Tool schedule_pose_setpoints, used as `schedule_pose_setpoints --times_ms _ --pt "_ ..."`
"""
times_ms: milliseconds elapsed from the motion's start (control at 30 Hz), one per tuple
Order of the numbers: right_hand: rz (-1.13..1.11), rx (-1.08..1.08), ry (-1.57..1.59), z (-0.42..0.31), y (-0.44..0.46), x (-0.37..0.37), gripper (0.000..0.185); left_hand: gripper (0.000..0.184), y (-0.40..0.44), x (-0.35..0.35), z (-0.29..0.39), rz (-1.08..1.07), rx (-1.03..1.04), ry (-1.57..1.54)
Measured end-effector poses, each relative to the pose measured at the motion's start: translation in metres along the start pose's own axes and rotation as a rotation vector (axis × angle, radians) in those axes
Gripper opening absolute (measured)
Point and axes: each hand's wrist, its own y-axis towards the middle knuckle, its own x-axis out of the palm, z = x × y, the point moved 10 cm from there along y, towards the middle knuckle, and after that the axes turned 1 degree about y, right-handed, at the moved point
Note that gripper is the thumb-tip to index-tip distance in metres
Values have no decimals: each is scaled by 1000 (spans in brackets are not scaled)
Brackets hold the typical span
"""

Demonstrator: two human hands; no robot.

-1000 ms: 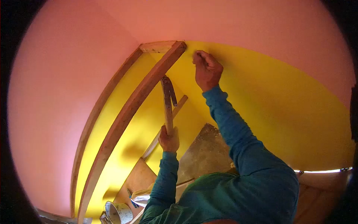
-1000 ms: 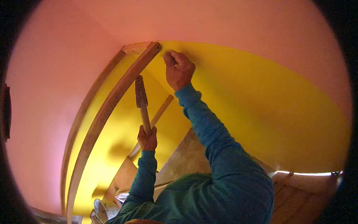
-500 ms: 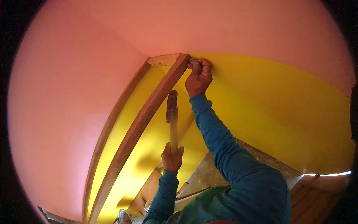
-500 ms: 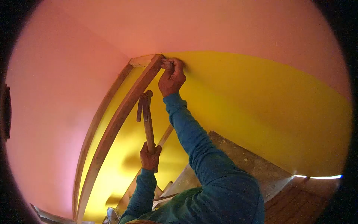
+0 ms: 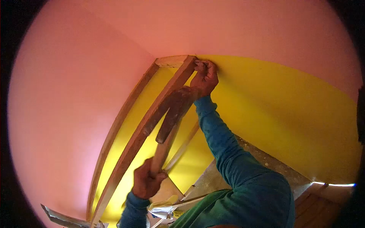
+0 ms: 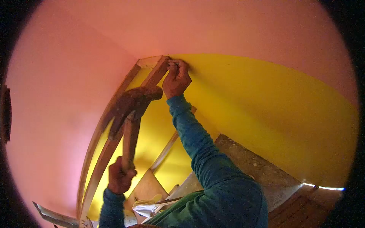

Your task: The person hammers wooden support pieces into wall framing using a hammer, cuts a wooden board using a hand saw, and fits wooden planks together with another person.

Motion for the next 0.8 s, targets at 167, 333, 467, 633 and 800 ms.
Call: schedule_pose_setpoints --times_ms 167,333,467,633,800 --pt "5 -96 -159 -25 4 -4 21 51 25 -56 75 140 268 607" --pt "-27 -109 -187 -18 3 0 21 47 67 -73 123 163 459 694" --pt "-66 -261 -327 -14 -3 4 21 44 78 -68 143 136 516 829" --pt "-229 -78 -258 15 -10 15 24 38 95 -56 148 76 489 1128" --pt "-132 131 127 68 -15 12 28 31 109 -49 145 74 519 1261"
